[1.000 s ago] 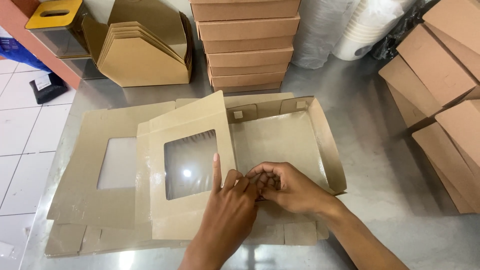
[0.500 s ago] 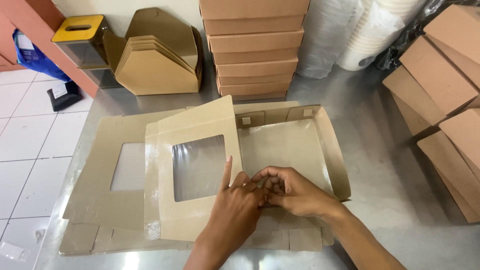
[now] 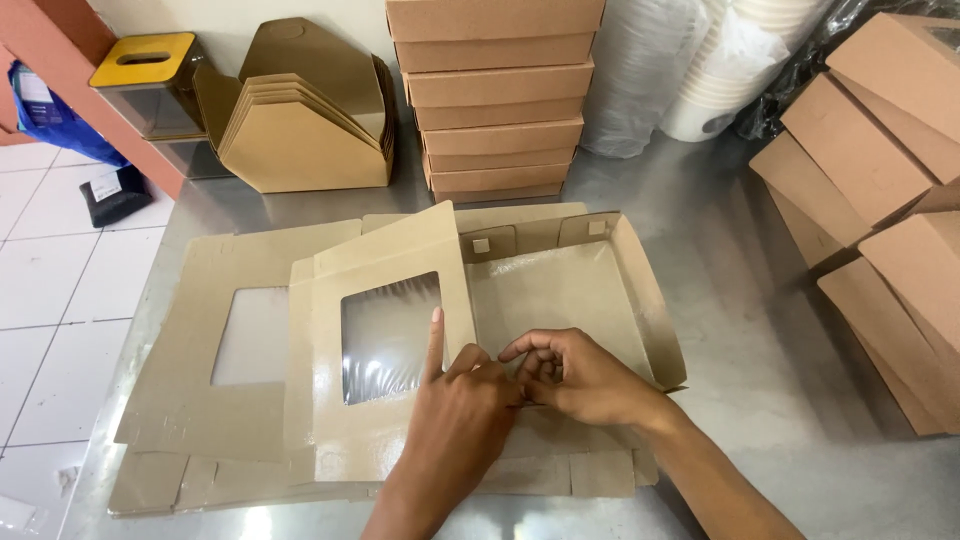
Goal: The person folds a flat cardboard box with a clear window on the lid, tucks side flaps into slots, and secures the box by folding and tucking the top flaps. The process is repeated for multiple boxes on a metal work surface.
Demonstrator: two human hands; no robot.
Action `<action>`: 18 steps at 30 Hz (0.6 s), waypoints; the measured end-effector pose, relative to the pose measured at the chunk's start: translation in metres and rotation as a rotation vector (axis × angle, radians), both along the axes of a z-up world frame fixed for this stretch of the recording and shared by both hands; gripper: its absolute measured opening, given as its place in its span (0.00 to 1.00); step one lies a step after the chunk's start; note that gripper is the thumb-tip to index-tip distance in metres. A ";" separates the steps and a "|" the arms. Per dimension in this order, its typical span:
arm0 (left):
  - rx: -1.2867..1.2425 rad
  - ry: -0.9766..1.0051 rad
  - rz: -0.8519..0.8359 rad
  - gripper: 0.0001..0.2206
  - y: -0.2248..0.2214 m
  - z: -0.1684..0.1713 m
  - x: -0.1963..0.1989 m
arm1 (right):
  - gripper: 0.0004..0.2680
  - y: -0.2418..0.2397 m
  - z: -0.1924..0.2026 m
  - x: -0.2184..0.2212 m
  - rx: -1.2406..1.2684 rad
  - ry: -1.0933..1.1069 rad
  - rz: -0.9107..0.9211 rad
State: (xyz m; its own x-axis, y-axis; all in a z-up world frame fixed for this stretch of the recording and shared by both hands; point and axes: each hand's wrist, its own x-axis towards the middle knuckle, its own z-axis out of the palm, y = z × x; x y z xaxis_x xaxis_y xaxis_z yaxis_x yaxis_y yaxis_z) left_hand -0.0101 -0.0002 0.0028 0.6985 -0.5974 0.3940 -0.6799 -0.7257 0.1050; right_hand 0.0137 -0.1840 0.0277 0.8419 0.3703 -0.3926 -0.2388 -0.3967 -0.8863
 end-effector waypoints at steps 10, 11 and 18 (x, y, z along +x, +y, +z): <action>0.153 0.056 -0.045 0.11 0.002 0.008 -0.003 | 0.10 0.012 0.018 -0.006 -0.244 -0.067 -0.092; 0.211 0.090 -0.071 0.12 0.003 0.012 -0.003 | 0.10 0.013 0.018 -0.006 -0.232 -0.102 -0.096; 0.218 0.073 -0.162 0.14 0.009 0.013 -0.007 | 0.10 0.017 0.025 -0.014 -0.275 -0.189 -0.028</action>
State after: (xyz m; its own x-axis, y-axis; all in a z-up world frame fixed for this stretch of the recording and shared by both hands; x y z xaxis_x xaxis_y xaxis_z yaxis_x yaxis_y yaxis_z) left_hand -0.0173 0.0090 0.0155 0.6089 -0.7686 0.1961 -0.7852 -0.6191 0.0119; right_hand -0.0007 -0.1666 0.0528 0.9177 0.2480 -0.3105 -0.0942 -0.6232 -0.7764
